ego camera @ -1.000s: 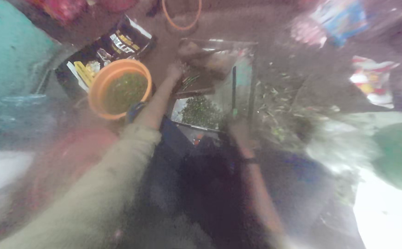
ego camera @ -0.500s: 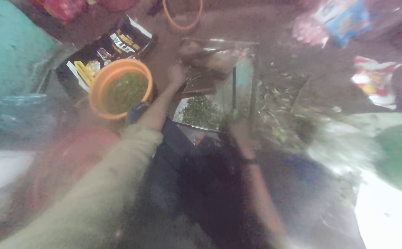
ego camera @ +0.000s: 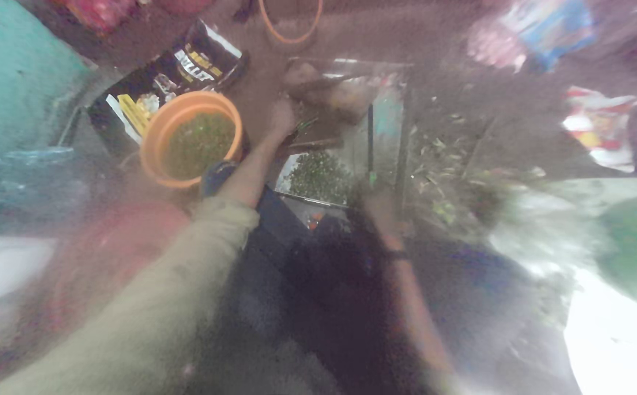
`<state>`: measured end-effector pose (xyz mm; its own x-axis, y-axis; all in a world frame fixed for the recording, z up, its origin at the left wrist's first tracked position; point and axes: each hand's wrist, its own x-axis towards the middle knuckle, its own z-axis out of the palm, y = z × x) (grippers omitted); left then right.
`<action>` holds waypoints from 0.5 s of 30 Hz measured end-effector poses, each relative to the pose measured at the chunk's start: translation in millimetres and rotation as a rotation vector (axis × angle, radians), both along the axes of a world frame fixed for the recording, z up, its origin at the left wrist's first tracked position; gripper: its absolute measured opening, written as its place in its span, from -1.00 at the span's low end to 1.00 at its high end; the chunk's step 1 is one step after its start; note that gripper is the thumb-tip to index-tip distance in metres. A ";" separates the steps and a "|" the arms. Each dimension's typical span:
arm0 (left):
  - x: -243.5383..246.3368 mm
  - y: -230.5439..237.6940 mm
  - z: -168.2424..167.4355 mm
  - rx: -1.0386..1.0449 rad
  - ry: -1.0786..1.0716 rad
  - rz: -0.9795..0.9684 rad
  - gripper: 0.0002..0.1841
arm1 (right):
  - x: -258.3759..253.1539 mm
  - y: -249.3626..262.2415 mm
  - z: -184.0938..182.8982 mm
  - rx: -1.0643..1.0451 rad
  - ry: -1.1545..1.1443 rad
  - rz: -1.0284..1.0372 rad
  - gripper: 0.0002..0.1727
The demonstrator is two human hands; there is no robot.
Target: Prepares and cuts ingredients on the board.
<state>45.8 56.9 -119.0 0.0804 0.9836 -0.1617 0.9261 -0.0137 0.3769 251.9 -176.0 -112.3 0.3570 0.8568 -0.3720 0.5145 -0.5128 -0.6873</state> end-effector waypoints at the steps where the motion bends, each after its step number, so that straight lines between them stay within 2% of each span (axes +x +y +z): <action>1: 1.3 1.4 -1.7 -0.013 0.009 -0.006 -0.59 | 0.2 0.0 -0.3 -0.001 -0.001 0.001 -0.53; 8: 9.0 -11.7 9.8 0.029 0.182 -0.097 -0.67 | -1.2 1.5 -2.0 -0.009 0.003 0.003 -0.53; 15: 10.3 -1.8 -10.8 0.173 0.204 -0.182 -0.59 | -1.4 0.1 -3.1 0.002 0.011 0.005 -0.54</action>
<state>56.0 55.1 -129.9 0.2402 0.9704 -0.0243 0.9590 -0.2333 0.1611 250.5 -175.9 -115.4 0.3487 0.8594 -0.3738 0.5095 -0.5086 -0.6940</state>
